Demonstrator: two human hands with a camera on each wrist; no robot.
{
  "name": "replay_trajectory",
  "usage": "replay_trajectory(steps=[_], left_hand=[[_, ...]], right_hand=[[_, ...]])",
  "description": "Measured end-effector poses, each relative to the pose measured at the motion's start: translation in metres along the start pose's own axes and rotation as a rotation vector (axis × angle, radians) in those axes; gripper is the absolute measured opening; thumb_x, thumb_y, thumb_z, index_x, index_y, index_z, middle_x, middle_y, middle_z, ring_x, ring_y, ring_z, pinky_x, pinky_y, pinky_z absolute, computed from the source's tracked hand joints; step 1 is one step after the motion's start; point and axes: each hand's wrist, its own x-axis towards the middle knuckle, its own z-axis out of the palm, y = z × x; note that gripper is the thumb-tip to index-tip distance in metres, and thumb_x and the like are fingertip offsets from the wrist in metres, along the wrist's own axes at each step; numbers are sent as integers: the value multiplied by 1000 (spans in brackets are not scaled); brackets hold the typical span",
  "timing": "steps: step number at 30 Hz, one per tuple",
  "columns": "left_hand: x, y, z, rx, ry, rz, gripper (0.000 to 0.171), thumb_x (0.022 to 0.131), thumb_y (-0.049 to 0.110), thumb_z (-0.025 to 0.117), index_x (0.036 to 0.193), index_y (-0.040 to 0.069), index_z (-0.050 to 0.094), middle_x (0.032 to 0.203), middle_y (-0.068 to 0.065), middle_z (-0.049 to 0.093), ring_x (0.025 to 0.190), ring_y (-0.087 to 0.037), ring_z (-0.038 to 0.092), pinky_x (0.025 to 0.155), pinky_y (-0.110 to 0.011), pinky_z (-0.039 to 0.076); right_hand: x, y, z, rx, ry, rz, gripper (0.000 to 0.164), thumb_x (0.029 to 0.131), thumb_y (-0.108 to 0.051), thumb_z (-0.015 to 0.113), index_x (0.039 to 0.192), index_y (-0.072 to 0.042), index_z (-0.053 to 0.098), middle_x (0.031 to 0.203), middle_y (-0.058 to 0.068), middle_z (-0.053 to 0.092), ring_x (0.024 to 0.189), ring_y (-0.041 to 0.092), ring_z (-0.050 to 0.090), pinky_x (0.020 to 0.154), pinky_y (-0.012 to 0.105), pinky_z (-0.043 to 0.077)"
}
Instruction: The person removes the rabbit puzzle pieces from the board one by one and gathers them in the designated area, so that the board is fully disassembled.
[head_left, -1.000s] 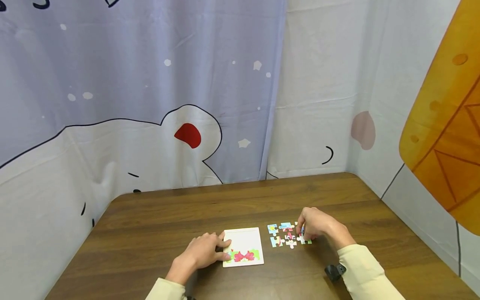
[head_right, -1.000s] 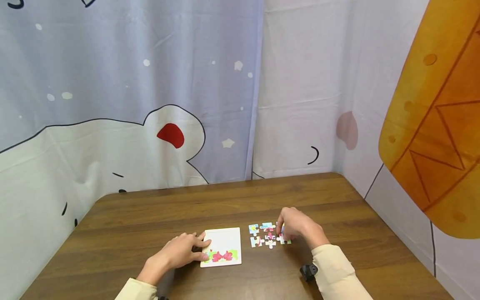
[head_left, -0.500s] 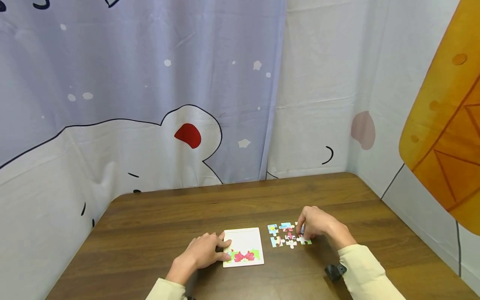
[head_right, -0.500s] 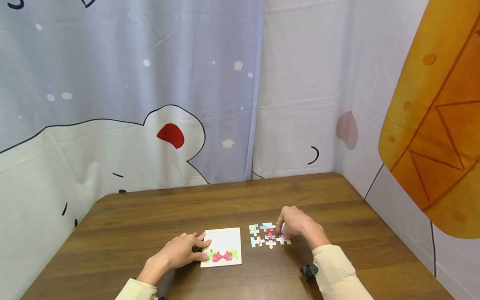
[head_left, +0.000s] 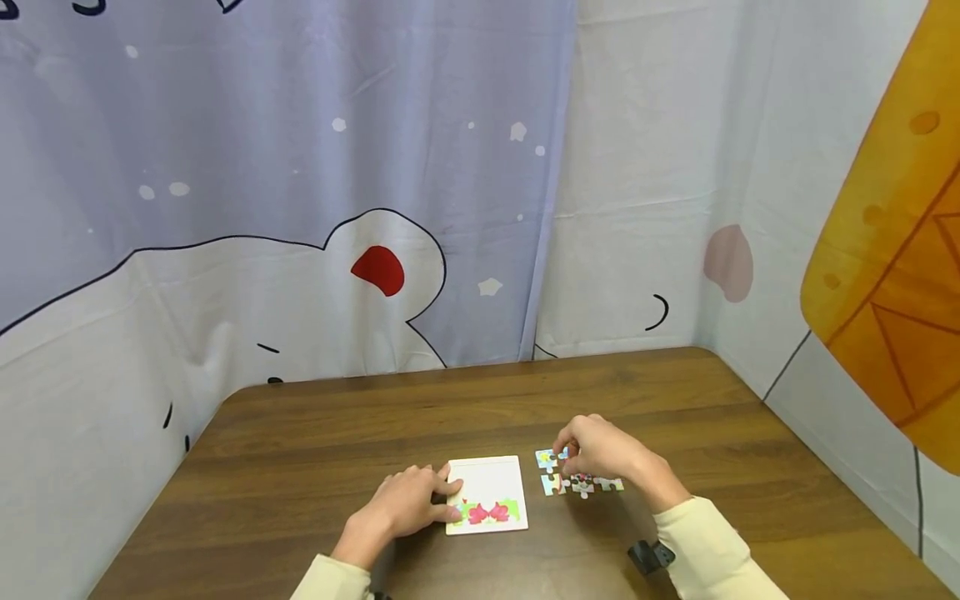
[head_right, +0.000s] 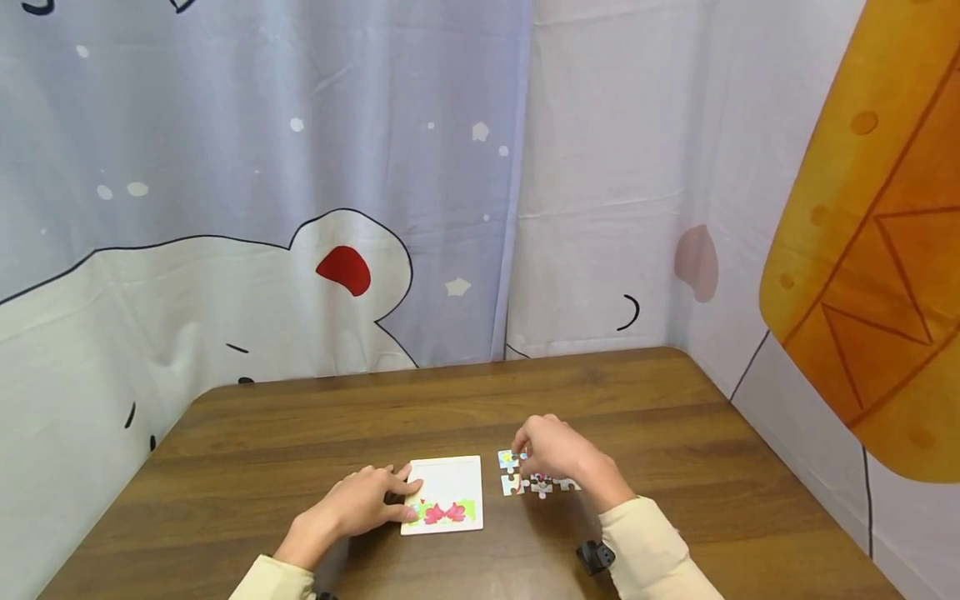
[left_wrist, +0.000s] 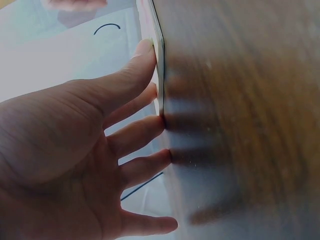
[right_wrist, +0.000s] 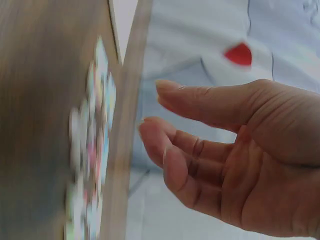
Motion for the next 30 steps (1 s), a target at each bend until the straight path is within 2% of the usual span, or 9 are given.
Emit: replay_trajectory(steps=[5, 10, 14, 16, 21, 23, 26, 30], left_hand=[[0, 0, -1, 26, 1, 11, 54, 84, 45, 76, 131, 19, 69, 143, -15, 54, 126, -46, 52, 93, -71, 40], [1, 1, -1, 43, -3, 7, 62, 79, 51, 78, 131, 20, 69, 143, -15, 55, 126, -46, 53, 95, -75, 35], [1, 0, -1, 52, -1, 5, 69, 72, 54, 81, 131, 19, 69, 142, -15, 55, 124, -45, 54, 95, -76, 35], [2, -1, -1, 63, 3, 9, 74, 68, 55, 84, 131, 19, 69, 141, -15, 56, 123, -45, 56, 95, -75, 35], [1, -1, -2, 86, 10, 17, 79, 63, 57, 87, 131, 20, 69, 140, -15, 57, 122, -46, 56, 95, -75, 36], [1, -1, -2, 88, 14, 21, 78, 63, 57, 87, 130, 22, 70, 140, -15, 57, 121, -46, 56, 95, -74, 36], [0, -2, -2, 82, 17, 31, 76, 64, 56, 87, 130, 23, 70, 139, -15, 58, 120, -45, 58, 95, -72, 38], [-1, -3, -3, 72, 13, 42, 77, 67, 55, 86, 133, 18, 68, 138, -15, 59, 116, -42, 60, 93, -65, 43]], right_hand=[[18, -38, 28, -5, -63, -90, 20, 79, 0, 78, 98, 2, 74, 66, -8, 59, 59, 3, 53, 63, 24, 49], [33, -62, 51, -2, -128, -108, 20, 80, -8, 82, 98, -1, 76, 74, -11, 65, 72, 4, 59, 69, 23, 51], [40, -70, 63, -24, -135, -111, 20, 77, -7, 83, 95, -3, 77, 78, -8, 68, 78, 5, 60, 71, 22, 50], [42, -72, 67, -15, -129, -115, 20, 76, -6, 84, 95, -3, 76, 79, -6, 68, 75, 4, 59, 69, 21, 50], [45, -80, 75, -56, -114, -101, 20, 78, -15, 86, 93, -8, 77, 78, -10, 66, 81, 8, 56, 74, 24, 49], [46, -82, 77, -80, -113, -103, 19, 77, -15, 86, 93, -9, 77, 79, -10, 66, 86, 11, 56, 76, 26, 48], [47, -83, 81, -89, -107, -120, 19, 75, -10, 86, 92, -8, 77, 78, -9, 65, 84, 10, 55, 76, 25, 48], [47, -84, 83, -94, -91, -117, 18, 74, -11, 85, 89, -8, 77, 73, -10, 60, 80, 10, 52, 71, 24, 47]])
